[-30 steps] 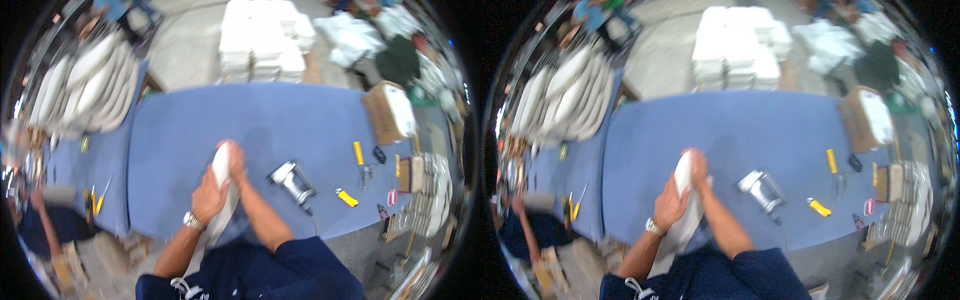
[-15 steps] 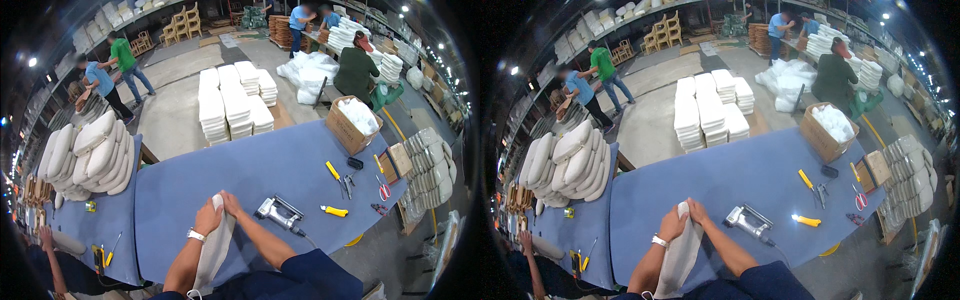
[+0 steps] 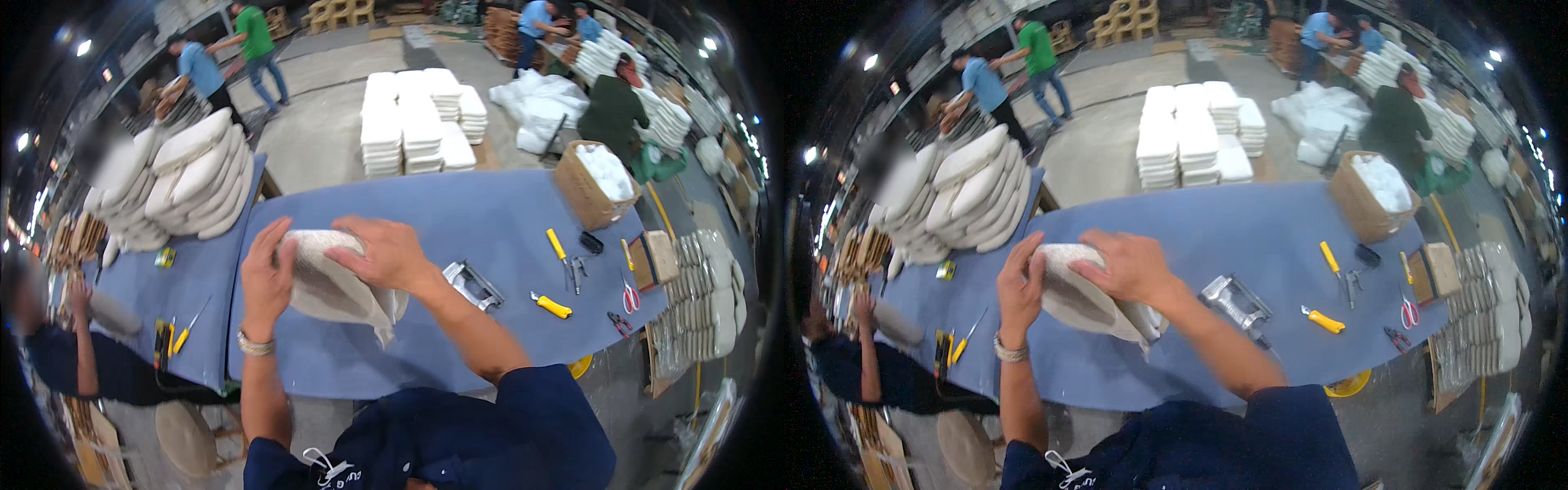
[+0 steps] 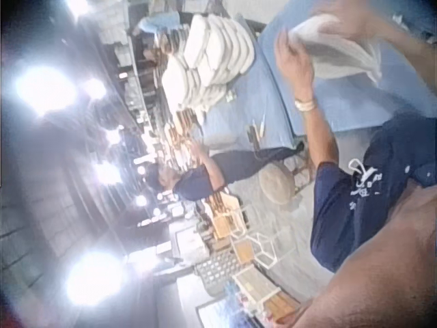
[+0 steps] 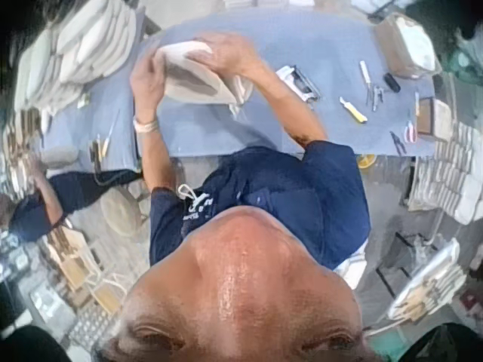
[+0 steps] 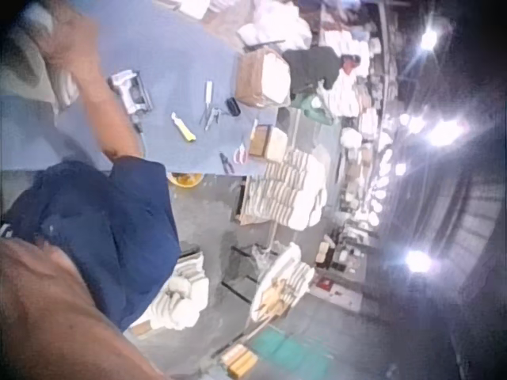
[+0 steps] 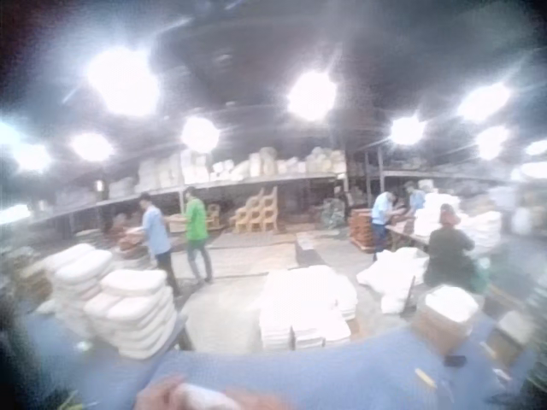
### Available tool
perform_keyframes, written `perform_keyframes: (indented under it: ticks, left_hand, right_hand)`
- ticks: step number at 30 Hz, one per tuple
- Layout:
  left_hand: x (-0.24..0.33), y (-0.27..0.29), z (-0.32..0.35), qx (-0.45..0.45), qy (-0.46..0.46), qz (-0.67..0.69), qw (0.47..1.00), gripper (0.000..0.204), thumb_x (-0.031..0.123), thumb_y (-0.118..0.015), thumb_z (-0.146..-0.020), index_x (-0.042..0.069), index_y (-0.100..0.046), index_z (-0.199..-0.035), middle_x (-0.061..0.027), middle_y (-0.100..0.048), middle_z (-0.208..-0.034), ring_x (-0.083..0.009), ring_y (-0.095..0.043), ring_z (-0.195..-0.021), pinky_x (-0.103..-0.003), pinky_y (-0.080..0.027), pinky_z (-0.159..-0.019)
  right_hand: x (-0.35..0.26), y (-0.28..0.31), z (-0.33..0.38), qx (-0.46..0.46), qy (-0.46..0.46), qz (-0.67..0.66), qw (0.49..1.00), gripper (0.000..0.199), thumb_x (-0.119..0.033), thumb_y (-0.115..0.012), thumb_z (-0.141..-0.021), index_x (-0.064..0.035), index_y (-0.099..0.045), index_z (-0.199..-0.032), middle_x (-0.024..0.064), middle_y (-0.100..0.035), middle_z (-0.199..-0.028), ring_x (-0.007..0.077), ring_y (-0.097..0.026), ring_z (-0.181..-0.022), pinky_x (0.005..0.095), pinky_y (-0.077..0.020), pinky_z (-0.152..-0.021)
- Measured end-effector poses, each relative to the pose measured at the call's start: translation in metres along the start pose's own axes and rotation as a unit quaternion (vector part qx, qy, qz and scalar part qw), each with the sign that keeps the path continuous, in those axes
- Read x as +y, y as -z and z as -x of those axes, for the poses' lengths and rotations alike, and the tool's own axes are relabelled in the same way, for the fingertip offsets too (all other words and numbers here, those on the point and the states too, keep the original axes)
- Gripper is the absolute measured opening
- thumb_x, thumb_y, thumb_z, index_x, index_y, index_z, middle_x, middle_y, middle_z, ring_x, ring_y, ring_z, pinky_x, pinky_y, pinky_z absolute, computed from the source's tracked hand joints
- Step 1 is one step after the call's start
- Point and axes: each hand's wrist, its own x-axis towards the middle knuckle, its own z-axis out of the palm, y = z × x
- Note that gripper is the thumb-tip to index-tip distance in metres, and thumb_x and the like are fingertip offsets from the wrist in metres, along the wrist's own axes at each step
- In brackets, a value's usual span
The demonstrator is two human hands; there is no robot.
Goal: The person trims excess fabric from cylindrical cushions using a utility knife and secures the fabric with a staple gun. They repeatedly pick up cushions, cut the fabric, and staple the edges, then place the finished cushions on a nearby stack.
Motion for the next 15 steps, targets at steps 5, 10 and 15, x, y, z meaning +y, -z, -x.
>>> perform_keyframes:
  ticks: [5, 10, 15]
  left_hand:
    - [0.002, 0.004, 0.007, 0.124, -0.088, -0.138, 0.979, 0.029, 0.02, -0.05, -0.104, 0.01, -0.077, -0.099, -0.0063, -0.076, -0.099, -0.0264, -0.07, -0.104, -0.047, -0.041, -0.106]
    - [-0.043, 0.042, 0.019, 0.081, 0.005, -0.04, 0.996, 0.045, 0.024, -0.046, -0.107, 0.006, -0.078, -0.081, -0.007, -0.077, -0.084, -0.0245, -0.07, -0.088, -0.044, -0.042, -0.104]
    - [-0.071, 0.061, 0.021, 0.083, 0.029, 0.057, 0.994, 0.046, 0.027, -0.052, -0.104, 0.006, -0.076, -0.072, -0.0058, -0.071, -0.069, -0.021, -0.065, -0.075, -0.036, -0.045, -0.09]
  right_hand:
    - [-0.036, -0.053, -0.007, -0.042, -0.057, -0.307, 0.949, 0.036, -0.034, -0.063, -0.099, -0.0073, -0.066, -0.123, 0.0109, -0.075, -0.097, 0.0266, -0.073, -0.086, 0.0376, -0.0555, -0.075]
    - [-0.009, -0.092, 0.023, -0.078, -0.056, -0.451, 0.887, 0.031, -0.025, -0.061, -0.102, -0.0008, -0.066, -0.121, 0.005, -0.072, -0.106, 0.012, -0.064, -0.087, 0.029, -0.0532, -0.077]
    - [-0.029, -0.102, 0.036, -0.048, 0.091, -0.306, 0.947, 0.059, -0.028, -0.083, -0.081, -0.007, -0.06, -0.131, 0.0117, -0.067, -0.12, 0.0282, -0.065, -0.107, 0.0386, -0.0536, -0.088]
